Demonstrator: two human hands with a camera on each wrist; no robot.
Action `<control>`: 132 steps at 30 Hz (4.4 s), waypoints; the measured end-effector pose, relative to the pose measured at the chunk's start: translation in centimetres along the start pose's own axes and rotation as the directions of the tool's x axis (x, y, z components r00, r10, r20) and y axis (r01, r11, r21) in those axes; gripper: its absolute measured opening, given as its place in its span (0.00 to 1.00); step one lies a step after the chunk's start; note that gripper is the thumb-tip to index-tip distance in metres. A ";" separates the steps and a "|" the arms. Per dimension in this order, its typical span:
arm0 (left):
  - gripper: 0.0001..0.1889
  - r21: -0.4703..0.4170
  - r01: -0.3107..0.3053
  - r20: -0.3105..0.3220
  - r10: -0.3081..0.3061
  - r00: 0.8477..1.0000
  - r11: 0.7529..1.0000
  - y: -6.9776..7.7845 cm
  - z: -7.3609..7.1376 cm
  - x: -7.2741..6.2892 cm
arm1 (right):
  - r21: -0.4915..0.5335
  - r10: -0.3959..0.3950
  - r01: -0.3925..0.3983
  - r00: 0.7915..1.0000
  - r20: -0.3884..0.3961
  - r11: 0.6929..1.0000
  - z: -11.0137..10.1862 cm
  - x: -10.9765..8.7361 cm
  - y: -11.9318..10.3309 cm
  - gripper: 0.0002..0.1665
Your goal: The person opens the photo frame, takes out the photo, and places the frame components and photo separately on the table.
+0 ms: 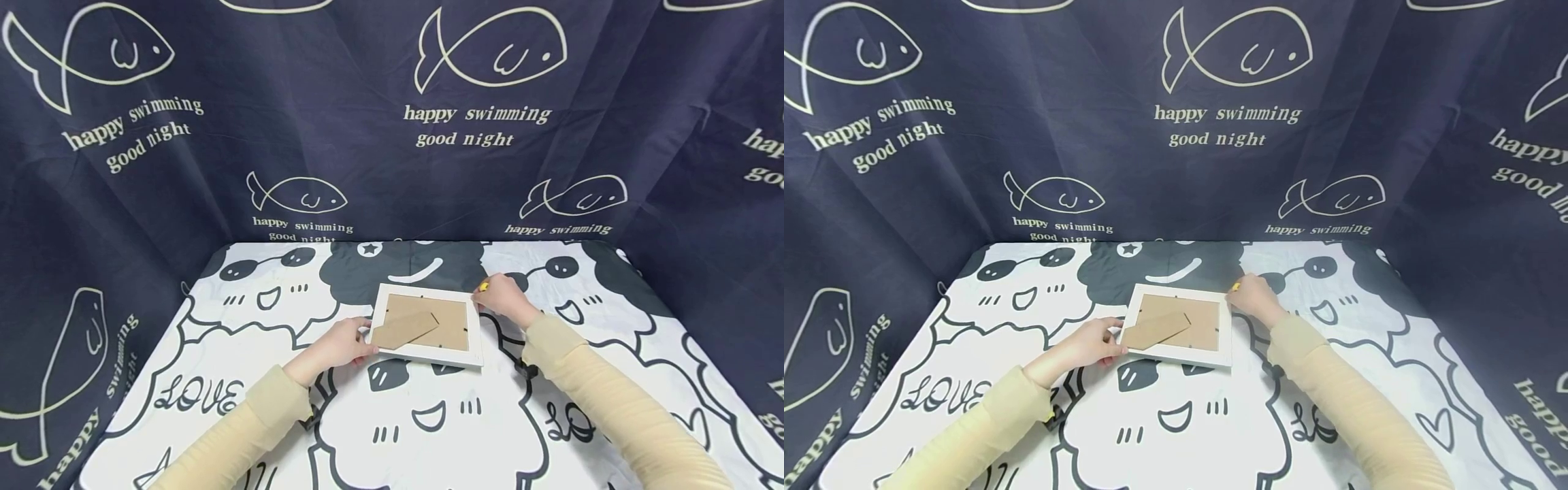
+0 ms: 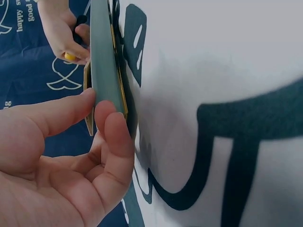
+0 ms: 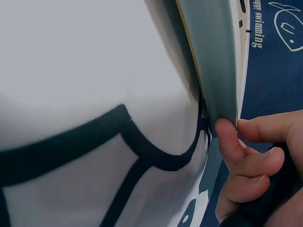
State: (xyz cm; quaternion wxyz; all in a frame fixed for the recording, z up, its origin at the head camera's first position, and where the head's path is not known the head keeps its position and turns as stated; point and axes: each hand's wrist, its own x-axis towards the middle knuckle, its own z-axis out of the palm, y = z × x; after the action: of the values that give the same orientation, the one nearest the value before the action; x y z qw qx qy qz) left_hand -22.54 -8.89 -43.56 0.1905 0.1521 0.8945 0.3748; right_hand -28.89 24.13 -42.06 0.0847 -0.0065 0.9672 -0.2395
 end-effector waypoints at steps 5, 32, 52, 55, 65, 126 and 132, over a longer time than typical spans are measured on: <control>0.32 0.004 -0.010 0.008 0.010 1.000 1.000 -0.1 -0.1 0.1 | -0.003 -0.002 0.002 1.000 -0.017 1.000 0.0 -0.3 0.3 0.11; 0.21 0.049 -0.005 -0.061 0.008 0.998 0.999 -0.4 -0.8 0.7 | 0.070 0.049 -0.050 0.999 0.020 0.996 0.2 -2.8 0.8 0.12; 0.14 0.037 -0.003 -0.061 0.005 0.998 0.999 -1.0 -1.6 1.9 | 0.085 0.025 -0.022 0.999 -0.028 0.996 1.0 -4.3 1.0 0.10; 0.13 0.040 0.003 -0.063 -0.001 0.998 0.999 -1.2 -1.7 2.1 | 0.094 0.031 -0.028 0.999 -0.029 0.995 1.1 -4.5 1.0 0.10; 0.10 0.006 0.010 -0.064 -0.009 0.998 1.000 -1.4 -2.1 2.5 | 0.121 0.075 -0.074 0.997 -0.007 0.990 1.1 -5.0 0.8 0.11; 0.29 0.183 0.094 -0.270 -0.042 0.962 0.979 -0.4 0.6 1.8 | 0.969 -0.488 0.247 0.845 -0.219 -0.008 -11.5 -7.6 -5.1 0.35; 0.29 0.182 0.087 -0.266 -0.037 0.963 0.979 -0.3 0.5 1.8 | 0.928 -0.442 0.193 0.835 -0.326 -0.319 -11.3 -7.1 -4.5 0.32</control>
State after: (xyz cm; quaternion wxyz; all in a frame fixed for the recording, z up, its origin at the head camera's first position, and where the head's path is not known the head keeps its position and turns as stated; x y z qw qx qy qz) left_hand -23.97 -8.07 -44.49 0.0669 0.0907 0.9480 0.2976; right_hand -23.91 25.76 -28.99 0.0669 -0.2245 0.3673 -0.9001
